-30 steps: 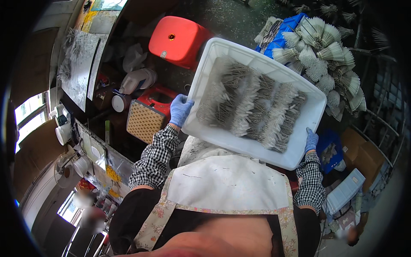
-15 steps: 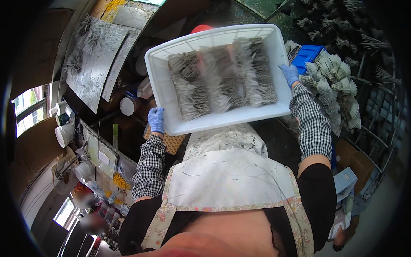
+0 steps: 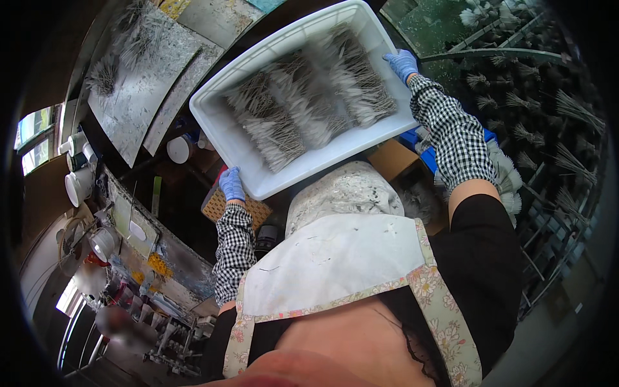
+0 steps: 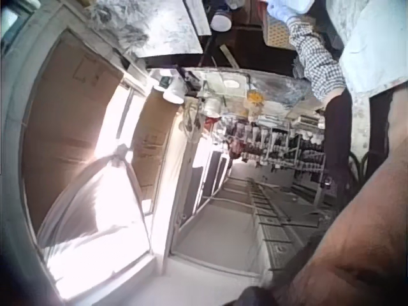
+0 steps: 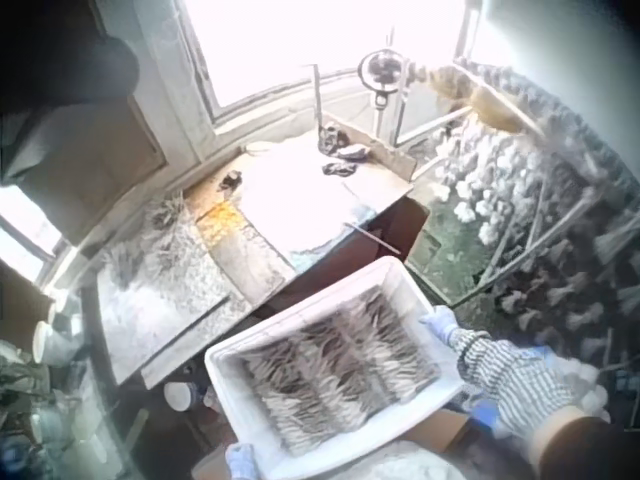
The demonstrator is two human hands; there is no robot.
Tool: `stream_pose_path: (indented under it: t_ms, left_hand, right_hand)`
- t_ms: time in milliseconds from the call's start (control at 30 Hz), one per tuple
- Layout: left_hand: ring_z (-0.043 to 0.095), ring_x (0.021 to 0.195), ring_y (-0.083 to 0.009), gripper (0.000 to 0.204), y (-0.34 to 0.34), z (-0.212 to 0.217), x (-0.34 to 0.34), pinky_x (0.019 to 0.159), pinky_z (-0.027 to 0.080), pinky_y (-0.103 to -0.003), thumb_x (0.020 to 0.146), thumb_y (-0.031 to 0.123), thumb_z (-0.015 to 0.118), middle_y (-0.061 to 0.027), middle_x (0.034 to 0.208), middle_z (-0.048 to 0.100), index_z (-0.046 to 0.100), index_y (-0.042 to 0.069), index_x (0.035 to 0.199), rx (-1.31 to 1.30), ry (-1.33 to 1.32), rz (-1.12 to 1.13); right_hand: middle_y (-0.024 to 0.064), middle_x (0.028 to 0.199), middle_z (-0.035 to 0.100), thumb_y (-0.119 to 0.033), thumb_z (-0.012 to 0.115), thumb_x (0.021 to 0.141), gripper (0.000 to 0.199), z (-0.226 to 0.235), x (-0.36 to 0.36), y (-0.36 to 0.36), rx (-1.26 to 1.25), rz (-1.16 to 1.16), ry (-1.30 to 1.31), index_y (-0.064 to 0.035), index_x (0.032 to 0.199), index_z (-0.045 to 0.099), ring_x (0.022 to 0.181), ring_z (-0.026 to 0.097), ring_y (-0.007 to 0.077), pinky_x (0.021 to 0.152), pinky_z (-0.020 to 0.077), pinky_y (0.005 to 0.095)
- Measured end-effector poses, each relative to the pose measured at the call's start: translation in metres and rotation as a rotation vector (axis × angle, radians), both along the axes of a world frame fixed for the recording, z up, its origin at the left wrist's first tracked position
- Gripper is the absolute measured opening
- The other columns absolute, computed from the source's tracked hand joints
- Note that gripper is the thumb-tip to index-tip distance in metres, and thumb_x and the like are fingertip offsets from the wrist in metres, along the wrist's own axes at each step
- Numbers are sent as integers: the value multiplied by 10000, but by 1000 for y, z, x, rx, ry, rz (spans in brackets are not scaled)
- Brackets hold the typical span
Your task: Assembling, gluing, organizing, and transporting batches of brush bundles and wire assemblies at a manufacturing workstation.
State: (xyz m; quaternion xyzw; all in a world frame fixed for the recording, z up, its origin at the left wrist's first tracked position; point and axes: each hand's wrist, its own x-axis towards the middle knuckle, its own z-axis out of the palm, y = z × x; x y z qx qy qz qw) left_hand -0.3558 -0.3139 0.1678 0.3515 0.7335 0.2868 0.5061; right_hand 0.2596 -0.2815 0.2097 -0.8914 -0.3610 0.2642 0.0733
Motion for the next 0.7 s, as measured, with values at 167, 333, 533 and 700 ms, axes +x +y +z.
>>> stream_pose_path:
  t_ms: [167,333,533,700]
  left_hand:
    - [555,660,-126,149,-13,-7,14,639,484,-283,809,97,705,-46,769,634,636,-11,884,-50,96,95]
    - [532,643,-119,173,-34,2,13,634,468,-273,799,93,707,-38,745,618,624,-22,899,-51,228,-20]
    - [559,656,-124,202,-38,23,27,652,481,-275,787,106,726,-49,761,642,618,-16,906,-98,310,-46]
    - [576,659,-139,194,-55,30,45,658,490,-284,802,97,721,-61,767,648,596,-14,900,-136,264,-52]
  right_hand:
    - [213,1045,684,-437,682,799,523,15,12,15,135,46,-10,-10,1101,668,967,651,348,868,488,403]
    - [152,1001,713,-345,685,845,440,14,6,-35,107,-55,106,-5,1124,661,897,678,253,817,501,342]
    - [166,1001,711,-326,689,839,440,-3,11,-112,101,-166,98,-5,1138,656,916,681,284,837,505,360]
    - [173,1060,696,-302,704,830,470,15,18,-142,75,-234,109,-8,1188,627,945,672,287,856,501,360]
